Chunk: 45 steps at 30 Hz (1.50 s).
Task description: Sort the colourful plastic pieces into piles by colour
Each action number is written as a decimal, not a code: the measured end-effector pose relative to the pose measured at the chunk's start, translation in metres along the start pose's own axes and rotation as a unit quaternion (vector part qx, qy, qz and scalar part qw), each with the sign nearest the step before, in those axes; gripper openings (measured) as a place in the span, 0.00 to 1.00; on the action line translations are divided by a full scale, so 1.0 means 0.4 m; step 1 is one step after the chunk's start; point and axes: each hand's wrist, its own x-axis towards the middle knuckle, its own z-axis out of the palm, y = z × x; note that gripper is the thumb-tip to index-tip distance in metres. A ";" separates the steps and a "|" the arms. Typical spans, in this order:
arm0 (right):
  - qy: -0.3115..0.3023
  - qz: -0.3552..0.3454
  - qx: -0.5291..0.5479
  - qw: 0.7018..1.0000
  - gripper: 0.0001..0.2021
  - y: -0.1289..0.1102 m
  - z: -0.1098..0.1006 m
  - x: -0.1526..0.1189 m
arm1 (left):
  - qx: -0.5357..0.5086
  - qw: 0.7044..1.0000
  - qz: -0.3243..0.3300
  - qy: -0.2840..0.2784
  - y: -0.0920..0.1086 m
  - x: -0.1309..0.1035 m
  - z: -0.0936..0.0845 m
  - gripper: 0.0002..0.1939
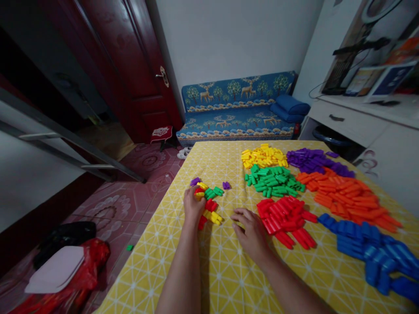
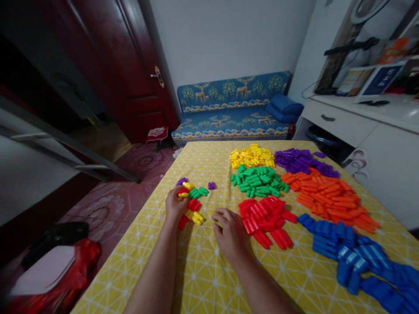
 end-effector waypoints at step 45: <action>0.051 0.142 0.343 0.927 0.18 0.047 0.042 0.005 | -0.252 0.920 -0.011 -0.301 0.162 -0.090 0.011 0.16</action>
